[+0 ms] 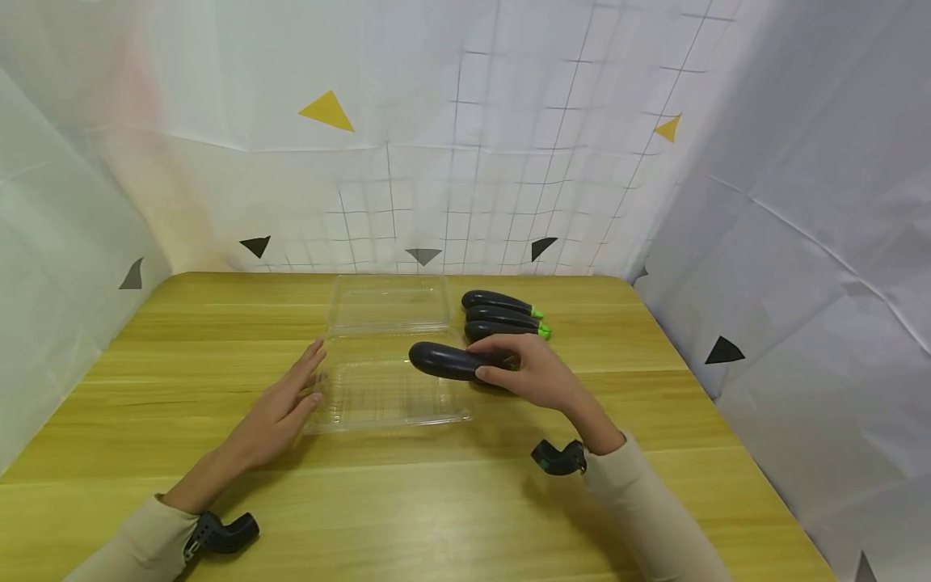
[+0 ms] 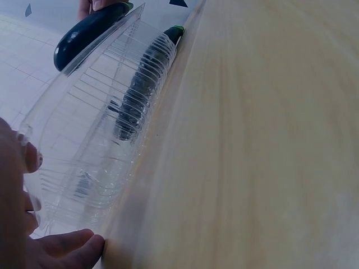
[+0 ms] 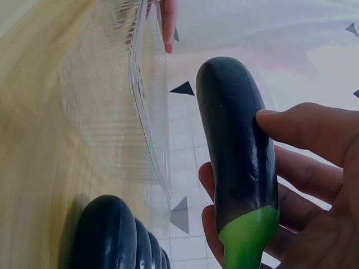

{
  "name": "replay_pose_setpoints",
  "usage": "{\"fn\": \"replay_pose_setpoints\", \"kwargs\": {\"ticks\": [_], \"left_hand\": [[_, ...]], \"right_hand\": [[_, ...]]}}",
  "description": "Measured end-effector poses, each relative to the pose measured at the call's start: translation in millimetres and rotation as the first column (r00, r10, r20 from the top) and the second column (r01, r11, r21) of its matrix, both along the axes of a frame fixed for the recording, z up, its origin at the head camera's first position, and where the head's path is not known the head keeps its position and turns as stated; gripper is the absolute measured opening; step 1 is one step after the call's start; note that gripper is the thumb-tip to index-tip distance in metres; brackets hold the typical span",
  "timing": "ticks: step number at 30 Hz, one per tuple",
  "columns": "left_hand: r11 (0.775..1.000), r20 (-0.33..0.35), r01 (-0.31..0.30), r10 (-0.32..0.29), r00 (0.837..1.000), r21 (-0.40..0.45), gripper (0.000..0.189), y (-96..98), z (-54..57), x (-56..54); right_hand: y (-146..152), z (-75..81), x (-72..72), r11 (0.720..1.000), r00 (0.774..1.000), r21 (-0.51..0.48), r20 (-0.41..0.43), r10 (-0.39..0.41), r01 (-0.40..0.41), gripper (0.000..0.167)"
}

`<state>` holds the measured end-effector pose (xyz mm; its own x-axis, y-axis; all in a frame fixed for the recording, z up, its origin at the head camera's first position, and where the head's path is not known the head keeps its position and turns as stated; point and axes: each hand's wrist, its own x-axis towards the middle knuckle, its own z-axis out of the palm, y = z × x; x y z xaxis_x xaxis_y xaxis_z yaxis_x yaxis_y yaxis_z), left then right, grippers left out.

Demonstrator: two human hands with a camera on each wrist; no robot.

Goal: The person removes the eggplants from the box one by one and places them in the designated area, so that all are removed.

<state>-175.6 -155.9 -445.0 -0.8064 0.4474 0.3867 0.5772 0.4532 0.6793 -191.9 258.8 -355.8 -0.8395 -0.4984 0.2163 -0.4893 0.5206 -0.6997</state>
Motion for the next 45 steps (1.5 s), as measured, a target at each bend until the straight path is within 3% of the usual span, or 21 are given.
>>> {"fn": "replay_pose_setpoints", "kwargs": {"ticks": [45], "left_hand": [[1.0, 0.011, 0.003, -0.003, 1.0, -0.008, 0.071, -1.2, -0.7, -2.0]], "right_hand": [[51.8, -16.1, 15.2, 0.997, 0.997, -0.06, 0.06, -0.054, 0.058, 0.03]]}}
